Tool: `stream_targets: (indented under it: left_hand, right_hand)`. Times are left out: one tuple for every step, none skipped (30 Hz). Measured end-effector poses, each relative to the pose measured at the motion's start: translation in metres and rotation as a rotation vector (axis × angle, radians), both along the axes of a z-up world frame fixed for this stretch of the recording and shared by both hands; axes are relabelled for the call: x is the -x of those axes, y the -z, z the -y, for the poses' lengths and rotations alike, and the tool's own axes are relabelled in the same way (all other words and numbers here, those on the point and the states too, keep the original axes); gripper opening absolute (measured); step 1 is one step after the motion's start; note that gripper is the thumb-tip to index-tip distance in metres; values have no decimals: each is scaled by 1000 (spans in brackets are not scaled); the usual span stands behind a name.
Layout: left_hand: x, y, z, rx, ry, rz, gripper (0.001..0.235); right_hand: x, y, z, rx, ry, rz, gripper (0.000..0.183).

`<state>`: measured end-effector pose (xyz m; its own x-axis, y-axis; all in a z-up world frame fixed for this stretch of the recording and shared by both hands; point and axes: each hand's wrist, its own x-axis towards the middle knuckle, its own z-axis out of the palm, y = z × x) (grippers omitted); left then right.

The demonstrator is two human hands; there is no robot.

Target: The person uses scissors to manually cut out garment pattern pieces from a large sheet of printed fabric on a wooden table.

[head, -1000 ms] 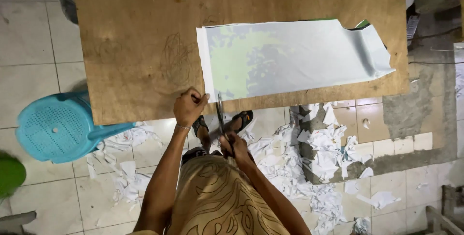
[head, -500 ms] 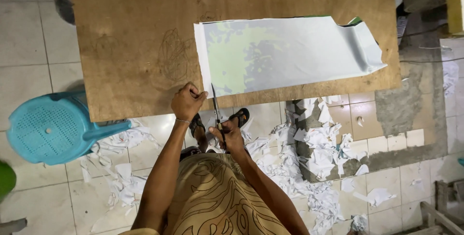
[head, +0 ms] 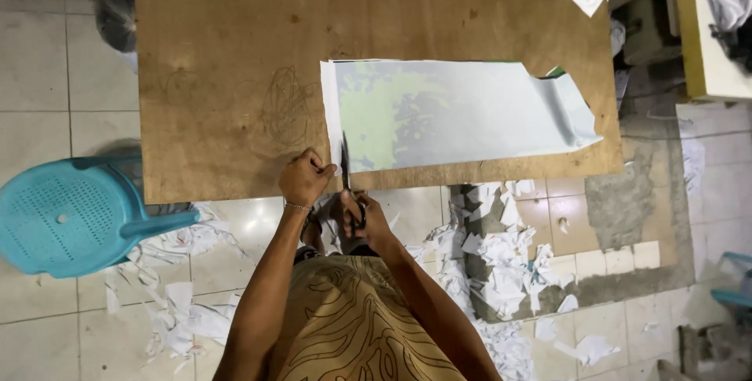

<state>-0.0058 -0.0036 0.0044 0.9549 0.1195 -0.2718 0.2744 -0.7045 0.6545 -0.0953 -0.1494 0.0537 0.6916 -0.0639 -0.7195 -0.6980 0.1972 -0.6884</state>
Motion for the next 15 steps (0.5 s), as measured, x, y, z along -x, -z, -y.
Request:
stream_targets:
  left_hand:
    - [-1, -2, 0, 1, 17, -15, 31]
    - [-1, -3, 0, 1, 37, -33, 33]
    - [0, -2, 1, 7, 28, -35, 33]
    - [0, -3, 0, 1, 25, -47, 32]
    - [-1, -4, 1, -4, 22, -60, 31]
    - [0, -3, 0, 1, 18, -61, 31]
    - [1, -3, 0, 16, 14, -71, 30]
    - [-1, -3, 0, 31, 12, -76, 30]
    - [-1, -6, 2, 35, 10, -72, 30]
    - [-2, -10, 1, 20, 13, -92, 31]
    - [-3, -14, 1, 5, 15, -111, 32]
    - [-4, -8, 1, 0, 17, -105, 32]
    - [-5, -2, 1, -23, 28, -134, 33]
    - [-5, 3, 2, -48, 39, -165, 35]
    - [-5, -4, 2, -54, 41, -160, 35]
  right_hand:
    - [-7, -4, 0, -21, -26, -9, 61]
    - [-13, -8, 0, -42, -50, -20, 67]
    - [-18, -5, 0, -37, -59, -22, 67]
    - [-24, -3, 0, -26, -54, -10, 63]
    - [-30, -2, -1, -15, -50, 3, 59]
    - [-31, -4, -1, -10, -53, 2, 59]
    - [-31, -7, -2, 0, -45, 2, 55]
    - [-34, -10, -2, 10, -35, 7, 51]
    - [-39, -9, 0, 14, -37, 11, 51]
    - [-46, -8, 0, -7, -42, -19, 54]
    - [-54, -8, 2, -28, -48, -49, 58]
    - [-61, -8, 1, -33, -46, -42, 58]
    - [-68, -8, 1, -29, -47, -36, 60]
    - [-75, -8, 1, -27, -47, -30, 61]
    - [-75, -3, 3, -32, -45, -25, 61]
